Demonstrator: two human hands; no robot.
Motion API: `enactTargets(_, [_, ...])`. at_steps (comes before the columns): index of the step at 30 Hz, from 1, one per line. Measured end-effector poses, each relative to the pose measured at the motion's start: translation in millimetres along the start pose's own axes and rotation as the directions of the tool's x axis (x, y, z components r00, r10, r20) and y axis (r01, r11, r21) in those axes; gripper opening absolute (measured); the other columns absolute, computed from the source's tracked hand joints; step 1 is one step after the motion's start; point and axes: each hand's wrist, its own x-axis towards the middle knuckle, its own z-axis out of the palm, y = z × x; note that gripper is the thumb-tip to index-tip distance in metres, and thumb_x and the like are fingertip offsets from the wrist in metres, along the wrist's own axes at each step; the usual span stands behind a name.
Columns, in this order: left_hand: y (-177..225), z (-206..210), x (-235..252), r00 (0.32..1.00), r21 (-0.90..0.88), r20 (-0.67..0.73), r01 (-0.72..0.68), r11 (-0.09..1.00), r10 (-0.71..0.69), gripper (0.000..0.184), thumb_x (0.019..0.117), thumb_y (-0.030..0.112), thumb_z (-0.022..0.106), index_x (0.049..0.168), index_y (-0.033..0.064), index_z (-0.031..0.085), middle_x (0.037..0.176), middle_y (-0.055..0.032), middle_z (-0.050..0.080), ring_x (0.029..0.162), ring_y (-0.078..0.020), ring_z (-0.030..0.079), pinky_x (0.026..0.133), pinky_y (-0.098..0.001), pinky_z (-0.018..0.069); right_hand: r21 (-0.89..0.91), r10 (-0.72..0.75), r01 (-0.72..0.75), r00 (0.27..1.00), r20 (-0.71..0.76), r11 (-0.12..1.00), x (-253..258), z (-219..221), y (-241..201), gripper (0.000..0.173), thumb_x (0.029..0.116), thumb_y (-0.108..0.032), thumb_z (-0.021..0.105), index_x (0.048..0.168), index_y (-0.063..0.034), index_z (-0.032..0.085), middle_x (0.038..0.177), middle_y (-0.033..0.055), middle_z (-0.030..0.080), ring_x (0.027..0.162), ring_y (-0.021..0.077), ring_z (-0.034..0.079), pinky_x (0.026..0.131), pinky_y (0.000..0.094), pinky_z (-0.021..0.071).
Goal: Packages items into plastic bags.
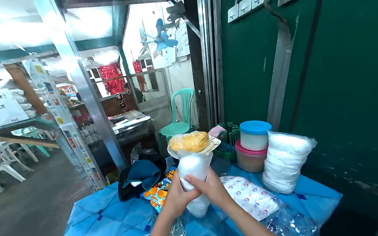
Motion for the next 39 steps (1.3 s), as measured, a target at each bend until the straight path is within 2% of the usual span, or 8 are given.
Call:
enactTargets(5, [10.3,-21.5,1.0,0.976,-0.112,0.155,-0.136,0.984,0.152,0.108,0.0793,0.031,0.081,0.164,0.0184,0.015,0.162,-0.0103,0.033,0.141,-0.0215,0.045,0.114,-0.0422,0.0449,0.079,-0.036,0.038,0.999,-0.022,0.996,-9.9,2.7,9.7,0.083,0.076,-0.05,0.084,0.133,0.0008,0.052,0.111,0.0049,0.072,0.101,0.0093,0.07,0.092,0.0297,0.0588])
enactTargets(10, [11.3,-9.6,1.3,0.98,-0.267,-0.057,-0.2,0.943,0.191,0.064,0.0943,0.027,0.071,0.146,-0.0001,0.045,0.129,-0.0156,0.065,0.116,-0.0238,0.065,0.102,-0.04,0.0547,-0.016,-0.039,0.039,0.999,-0.009,0.999,-8.4,-0.5,12.4,0.096,0.0688,-0.058,0.086,0.137,-0.0003,0.05,0.115,0.0045,0.07,0.106,0.0083,0.068,0.096,0.0294,0.0569])
enactTargets(15, [-1.9,-2.2,-4.5,0.978,-0.32,-0.128,-0.197,0.927,0.163,0.048,0.0987,0.016,0.065,0.136,-0.0101,0.048,0.119,-0.0178,0.068,0.109,-0.0217,0.069,0.099,-0.0367,0.0564,-0.017,0.018,-0.016,0.985,0.169,1.0,-1.3,-19.6,7.4,0.113,0.0636,-0.057,0.09,0.151,-0.0074,0.036,0.13,0.0073,0.063,0.115,0.0118,0.065,0.1,0.033,0.0557])
enactTargets(19, [0.5,-16.7,-4.1,0.989,-0.242,-0.081,-0.141,0.96,0.125,0.056,0.0937,0.02,0.072,0.138,-0.0058,0.05,0.124,-0.0172,0.067,0.115,-0.024,0.067,0.101,-0.0394,0.0559,0.076,-0.193,0.19,0.981,0.032,0.979,11.2,-47.7,-12.2,0.083,0.0867,-0.055,0.07,0.154,-0.0167,0.041,0.144,0.0045,0.056,0.13,0.0207,0.055,0.104,0.0469,0.0502])
enactTargets(23, [29.9,-19.9,4.9,0.947,-0.068,-0.187,-0.278,0.958,0.261,0.081,0.0906,0.053,0.068,0.156,0.0159,0.038,0.148,-0.0068,0.051,0.13,-0.0195,0.054,0.106,-0.041,0.0499,-0.16,-0.473,0.458,0.878,-0.073,0.875,19.9,-47.3,-65.8,0.048,0.106,-0.039,0.042,0.145,-0.0138,0.053,0.148,0.0061,0.051,0.136,0.0205,0.05,0.108,0.0469,0.0468])
enactTargets(27, [43.9,8.3,15.2,0.821,0.171,-0.382,-0.389,0.905,0.424,0.035,0.1092,0.034,0.04,0.132,0.0163,0.059,0.129,-0.0016,0.061,0.117,-0.0163,0.06,0.097,-0.0406,0.0541,-0.316,-0.519,0.497,0.855,0.018,0.808,20.0,-14.5,-49.9,0.041,0.1094,-0.03,0.035,0.131,-0.0122,0.065,0.132,0.0065,0.061,0.126,0.0206,0.056,0.104,0.0475,0.0491])
enactTargets(31, [26.1,34.5,19.6,0.775,0.229,-0.436,-0.396,0.889,0.458,0.032,0.1088,0.025,0.037,0.114,0.009,0.065,0.114,-0.0042,0.063,0.108,-0.0149,0.061,0.094,-0.0346,0.0533,-0.197,-0.452,0.421,0.877,-0.162,0.886,11.2,9.4,-13.0,0.041,0.1093,-0.032,0.033,0.127,-0.0136,0.066,0.126,0.0009,0.064,0.118,0.0117,0.06,0.1,0.0357,0.053])
enactTargets(39, [8.1,44.3,21.9,0.71,0.251,-0.48,-0.452,0.856,0.516,0.031,0.1087,0.024,0.039,0.114,0.0058,0.064,0.115,-0.0057,0.063,0.112,-0.0151,0.06,0.097,-0.0325,0.0527,-0.166,-0.487,0.458,0.836,-0.254,0.873,8.7,20.5,0.8,0.043,0.1097,-0.032,0.031,0.127,-0.0117,0.064,0.127,0.0023,0.062,0.119,0.0123,0.059,0.099,0.0333,0.0529])
